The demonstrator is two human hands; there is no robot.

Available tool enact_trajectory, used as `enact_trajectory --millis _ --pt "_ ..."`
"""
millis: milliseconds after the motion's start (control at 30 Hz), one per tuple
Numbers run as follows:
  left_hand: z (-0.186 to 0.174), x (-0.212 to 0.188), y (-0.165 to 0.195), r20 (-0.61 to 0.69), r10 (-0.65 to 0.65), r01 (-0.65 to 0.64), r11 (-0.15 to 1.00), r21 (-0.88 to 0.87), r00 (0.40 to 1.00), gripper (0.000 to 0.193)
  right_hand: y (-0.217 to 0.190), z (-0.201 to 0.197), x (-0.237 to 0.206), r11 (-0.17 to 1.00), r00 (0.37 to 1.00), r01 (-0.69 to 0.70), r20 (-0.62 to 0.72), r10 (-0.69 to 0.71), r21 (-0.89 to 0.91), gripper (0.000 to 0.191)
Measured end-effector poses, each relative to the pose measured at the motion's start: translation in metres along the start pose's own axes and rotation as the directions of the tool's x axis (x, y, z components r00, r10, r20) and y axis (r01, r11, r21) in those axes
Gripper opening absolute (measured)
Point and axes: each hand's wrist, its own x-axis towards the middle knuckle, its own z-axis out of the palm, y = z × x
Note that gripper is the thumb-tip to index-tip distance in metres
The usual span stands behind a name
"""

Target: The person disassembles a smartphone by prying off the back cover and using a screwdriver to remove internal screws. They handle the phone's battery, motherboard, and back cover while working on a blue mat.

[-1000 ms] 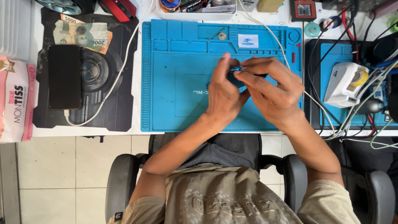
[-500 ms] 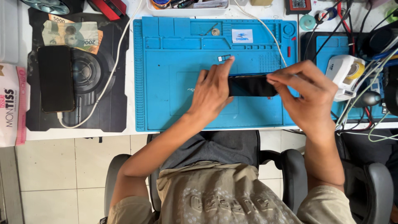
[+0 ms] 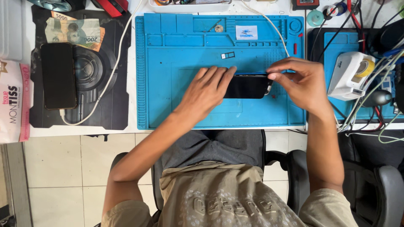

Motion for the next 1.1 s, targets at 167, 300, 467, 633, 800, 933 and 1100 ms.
enact_trajectory --millis 167,300,467,633,800,933,1100 --pt "-0.017 -0.011 -0.020 0.168 0.037 -0.016 0.992 -0.123 0.985 0.095 0.034 0.022 0.004 0.987 0.997 -0.039 -0.057 0.049 0.158 0.012" --pt "-0.021 -0.014 -0.036 0.135 0.081 -0.041 0.961 -0.274 0.988 0.101 0.046 0.034 0.007 0.992 0.988 -0.061 -0.138 0.076 0.108 0.011" --pt "-0.027 -0.019 -0.056 0.126 -0.058 0.119 0.825 -0.553 0.990 0.093 0.053 0.036 0.014 0.989 0.980 0.026 -0.197 0.004 0.147 0.010" --pt "-0.033 -0.030 -0.067 0.064 -0.260 0.202 0.549 -0.811 0.964 0.085 0.057 0.033 0.013 0.988 0.977 0.009 -0.210 0.024 0.152 0.011" --pt "-0.033 -0.037 -0.072 0.016 -0.303 0.065 0.154 -0.986 0.953 0.072 0.054 0.030 0.011 0.994 0.964 0.058 -0.265 -0.032 0.090 0.011" --pt "-0.030 -0.038 -0.070 0.048 -0.367 0.081 0.074 -0.994 0.929 0.072 0.042 0.027 0.013 0.994 0.942 0.111 -0.317 -0.113 -0.026 0.007" --pt "-0.027 -0.042 -0.063 0.100 -0.400 0.101 -0.017 -0.995 0.911 0.074 0.023 0.022 0.021 0.932 0.892 0.193 -0.341 -0.297 -0.307 0.012"
